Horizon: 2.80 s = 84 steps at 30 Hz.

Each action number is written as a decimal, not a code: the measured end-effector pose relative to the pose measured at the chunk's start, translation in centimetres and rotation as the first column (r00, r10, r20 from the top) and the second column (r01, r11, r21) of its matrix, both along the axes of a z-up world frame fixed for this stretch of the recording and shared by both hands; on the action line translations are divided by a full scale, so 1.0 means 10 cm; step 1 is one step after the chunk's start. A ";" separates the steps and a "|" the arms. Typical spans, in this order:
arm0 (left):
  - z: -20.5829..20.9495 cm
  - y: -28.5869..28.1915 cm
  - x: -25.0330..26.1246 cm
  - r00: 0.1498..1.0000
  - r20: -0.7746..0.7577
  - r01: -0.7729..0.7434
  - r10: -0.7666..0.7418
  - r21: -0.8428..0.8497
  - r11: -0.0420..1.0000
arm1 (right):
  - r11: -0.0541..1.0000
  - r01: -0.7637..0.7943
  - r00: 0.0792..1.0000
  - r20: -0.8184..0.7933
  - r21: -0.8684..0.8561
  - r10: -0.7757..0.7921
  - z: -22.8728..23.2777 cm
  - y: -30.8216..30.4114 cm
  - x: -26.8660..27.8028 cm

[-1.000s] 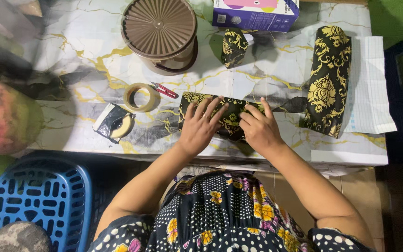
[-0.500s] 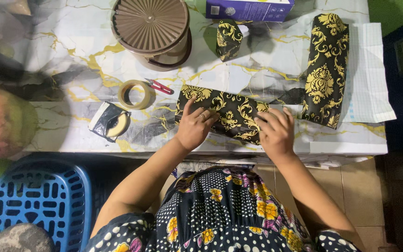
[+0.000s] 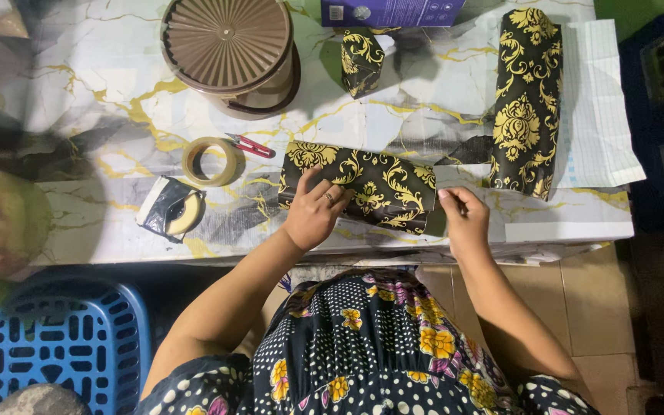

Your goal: The person wraps a small cylindrical item and then a white box with black and gold patterned wrapping paper. They fold the paper around each item, crease the edges, and secure the folds with clear tape.

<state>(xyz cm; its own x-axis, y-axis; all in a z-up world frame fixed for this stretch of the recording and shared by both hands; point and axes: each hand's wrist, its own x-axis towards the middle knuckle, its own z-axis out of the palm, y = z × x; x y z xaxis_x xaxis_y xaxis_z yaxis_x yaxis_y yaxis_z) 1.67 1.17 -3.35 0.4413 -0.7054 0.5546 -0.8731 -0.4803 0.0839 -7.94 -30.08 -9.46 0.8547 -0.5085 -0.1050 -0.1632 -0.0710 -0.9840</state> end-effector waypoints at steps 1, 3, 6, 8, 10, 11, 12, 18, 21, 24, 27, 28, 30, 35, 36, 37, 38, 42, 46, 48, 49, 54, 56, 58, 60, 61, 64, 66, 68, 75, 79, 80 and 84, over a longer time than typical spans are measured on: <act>-0.01 0.01 0.00 1.000 0.004 0.009 -0.009 0.008 1.000 | 0.992 0.000 1.000 0.013 0.126 -0.002 -0.05 -0.02 0.00; -0.02 0.01 0.01 1.000 -0.008 0.018 -0.018 0.004 1.000 | 0.930 -0.003 0.999 0.038 0.369 -0.012 -0.11 -0.05 0.01; -0.03 0.01 0.03 0.999 -0.019 0.029 -0.029 0.006 1.000 | 0.927 -0.018 1.000 -0.013 0.376 0.024 -0.18 -0.03 0.04; -0.02 0.01 0.02 0.999 -0.019 0.030 -0.030 0.002 1.000 | 0.942 -0.079 0.996 -0.013 0.325 0.088 -0.19 -0.01 0.04; 0.00 0.02 0.02 1.000 -0.012 0.028 -0.028 -0.007 1.000 | 0.949 -0.111 0.993 -0.008 0.296 0.119 -0.18 0.01 0.05; 0.01 0.02 0.02 0.999 -0.020 0.028 -0.028 -0.010 1.000 | 0.950 -0.112 0.993 -0.002 0.293 0.117 -0.18 0.02 0.06; 0.02 0.03 0.02 0.999 -0.029 0.028 -0.029 -0.013 1.000 | 0.951 -0.112 0.993 0.004 0.289 0.115 -0.17 0.02 0.06; 0.04 0.05 -0.04 0.998 -0.058 0.025 -0.029 -0.077 0.997 | 0.947 -0.117 0.992 -0.014 0.299 0.127 0.02 0.04 0.14; -0.01 0.01 -0.11 1.000 -0.030 -0.010 0.008 -0.071 0.997 | 0.981 -0.122 0.992 0.014 0.152 0.122 0.26 0.11 0.22; -0.03 -0.03 -0.14 0.999 -0.042 -0.037 0.034 -0.084 0.996 | 0.735 -0.020 0.992 0.079 -0.678 0.100 0.65 0.23 0.14; -0.04 -0.03 -0.14 0.997 -0.048 -0.058 0.054 -0.080 0.995 | 0.598 -0.126 0.905 0.155 -0.792 0.396 0.92 0.53 0.20; -0.04 -0.03 -0.15 0.997 -0.050 -0.061 0.058 -0.075 0.995 | 0.542 -0.161 0.876 0.133 -0.825 0.463 0.96 0.64 0.22; -0.04 -0.03 -0.16 0.998 -0.043 -0.057 0.053 -0.089 0.994 | 0.417 -0.213 0.803 0.085 -0.884 0.590 1.00 0.83 0.32; -0.03 -0.06 -0.17 0.994 -0.036 -0.105 0.102 -0.094 0.990 | 0.392 -0.314 0.764 0.016 -0.865 0.646 0.93 0.90 0.46; -0.04 -0.07 -0.18 0.994 -0.038 -0.109 0.106 -0.107 0.988 | 0.386 -0.348 0.761 -0.017 -0.855 0.649 0.90 0.86 0.47; -0.06 -0.07 -0.19 0.993 -0.040 -0.113 0.109 -0.119 0.986 | 0.366 -0.353 0.754 -0.029 -0.861 0.657 0.87 0.82 0.48; -0.06 -0.06 -0.21 0.996 -0.018 -0.089 0.088 -0.101 0.991 | 0.346 -0.357 0.748 -0.043 -0.868 0.663 0.86 0.77 0.50; -0.06 -0.01 -0.29 1.000 -0.009 -0.023 0.023 -0.086 0.996 | 0.193 -0.342 0.688 -0.105 -0.920 0.718 0.90 0.73 0.55; 0.00 0.05 -0.33 0.997 -0.075 -0.042 0.034 -0.106 0.993 | 0.163 -0.366 0.650 -0.127 -0.916 0.749 1.03 0.83 0.61; 0.02 0.09 -0.33 0.996 -0.086 -0.042 0.031 -0.124 0.991 | 0.172 -0.420 0.645 -0.160 -0.891 0.748 1.08 0.86 0.66; 0.03 0.10 -0.33 0.995 -0.092 -0.043 0.030 -0.133 0.990 | 0.163 -0.391 0.643 -0.142 -0.906 0.753 1.09 0.88 0.68; 0.06 0.14 -0.37 0.995 -0.100 -0.033 0.022 -0.112 0.993 | 0.128 -0.338 0.636 -0.126 -0.933 0.761 1.12 0.97 0.74; 0.07 0.15 -0.39 0.996 -0.087 -0.043 0.035 -0.087 0.995 | 0.142 -0.434 0.603 -0.169 -0.890 0.780 1.15 0.93 0.73; 0.08 0.15 -0.41 0.996 -0.065 -0.058 0.054 -0.057 0.997 | 0.144 -0.481 0.589 -0.197 -0.865 0.784 1.19 0.88 0.72; 0.08 0.16 -0.43 0.994 -0.092 -0.069 0.064 -0.048 0.997 | 0.136 -0.483 0.599 -0.213 -0.865 0.772 1.22 0.78 0.71; 0.08 0.15 -0.43 0.992 -0.106 -0.074 0.069 -0.043 0.996 | 0.152 -0.539 0.590 -0.243 -0.829 0.770 1.23 0.72 0.72; 0.05 0.12 -0.46 0.990 -0.104 -0.095 0.092 -0.032 0.995 | 0.180 -0.647 0.564 -0.306 -0.741 0.767 1.22 0.55 0.74; 0.05 0.10 -0.47 0.989 -0.115 -0.092 0.090 -0.013 0.996 | 0.178 -0.648 0.563 -0.308 -0.741 0.767 1.20 0.53 0.77; 0.05 0.07 -0.45 0.990 -0.111 -0.086 0.086 0.007 0.996 | 0.113 -0.636 0.588 -0.386 -0.763 0.711 1.22 0.57 0.76; 0.05 0.03 -0.44 0.991 -0.086 -0.093 0.099 0.072 0.993 | -0.146 -0.504 0.597 -0.466 -0.851 0.653 1.29 0.72 0.69; 0.06 0.02 -0.47 0.991 -0.065 -0.113 0.119 0.094 0.989 | -0.030 -0.361 0.699 -0.292 -0.932 0.653 1.07 0.69 0.76; 0.06 0.01 -0.47 0.990 -0.068 -0.116 0.125 0.122 0.986 | 0.016 -0.367 0.709 -0.269 -0.930 0.652 1.02 0.67 0.79; 0.06 -0.04 -0.50 0.987 -0.059 -0.136 0.153 0.224 0.965 | 0.103 -0.373 0.741 -0.229 -0.922 0.631 1.01 0.67 0.88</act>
